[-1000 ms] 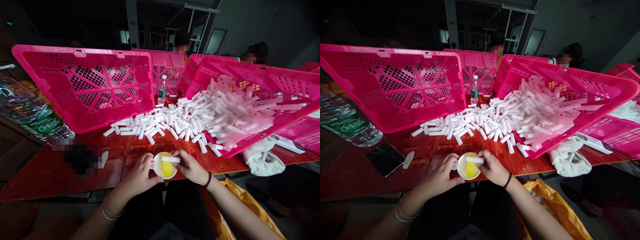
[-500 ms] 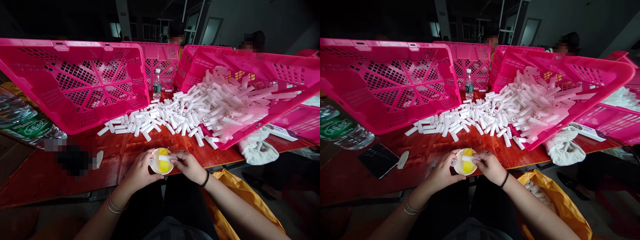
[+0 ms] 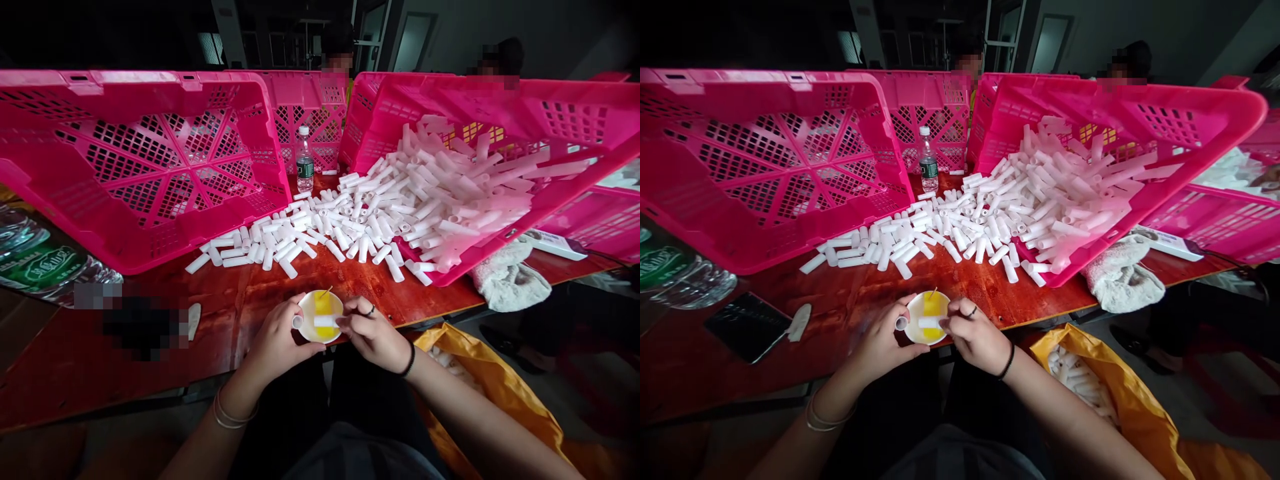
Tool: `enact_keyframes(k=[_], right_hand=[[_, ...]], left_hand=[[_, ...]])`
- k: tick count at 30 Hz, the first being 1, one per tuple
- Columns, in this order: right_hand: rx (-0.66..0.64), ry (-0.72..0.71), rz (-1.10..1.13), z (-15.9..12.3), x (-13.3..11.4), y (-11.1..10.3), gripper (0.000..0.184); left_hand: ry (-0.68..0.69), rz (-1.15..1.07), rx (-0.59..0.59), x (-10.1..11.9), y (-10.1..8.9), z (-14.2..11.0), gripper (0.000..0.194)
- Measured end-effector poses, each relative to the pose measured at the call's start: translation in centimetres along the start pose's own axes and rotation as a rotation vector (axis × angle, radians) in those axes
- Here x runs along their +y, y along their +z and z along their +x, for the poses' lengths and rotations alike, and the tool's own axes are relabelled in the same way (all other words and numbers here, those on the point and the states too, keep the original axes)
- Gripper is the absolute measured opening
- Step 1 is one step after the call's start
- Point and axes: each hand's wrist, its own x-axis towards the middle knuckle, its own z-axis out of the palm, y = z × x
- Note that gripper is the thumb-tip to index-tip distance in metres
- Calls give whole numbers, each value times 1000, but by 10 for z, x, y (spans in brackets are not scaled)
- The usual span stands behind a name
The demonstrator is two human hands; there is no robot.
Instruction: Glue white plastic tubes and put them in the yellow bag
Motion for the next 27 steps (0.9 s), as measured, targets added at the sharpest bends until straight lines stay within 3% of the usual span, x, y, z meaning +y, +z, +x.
enact_keyframes(k=[4,6,11,13,16,18,23,25,27], right_hand=[[-24,204,195,1,0,-1,21],[-21,229,144,2,0,-2,17],[-30,-149,-182,-4,5,-5,18],[-4,-184,-163,-7,6,-4,20],[131,8,107,-8,-1,0,16],[178,189,313,-4,-12,2,16],[51,491,488,10,-39,-6,32],[-14,485,386,13,-46,-11,29],[-26,290,168,14,-54,-13,28]], left_hand=[[-10,3,-11,-2,1,0,52],[-10,-2,-14,-2,1,1,53],[16,38,-44,1,-4,0,54],[21,93,2,5,-10,-3,44],[-30,175,47,15,-22,-6,19],[2,219,7,23,-29,-7,21],[202,463,-39,42,-40,-8,34],[176,488,-77,53,-40,-9,32],[92,304,-203,68,-37,-11,25]])
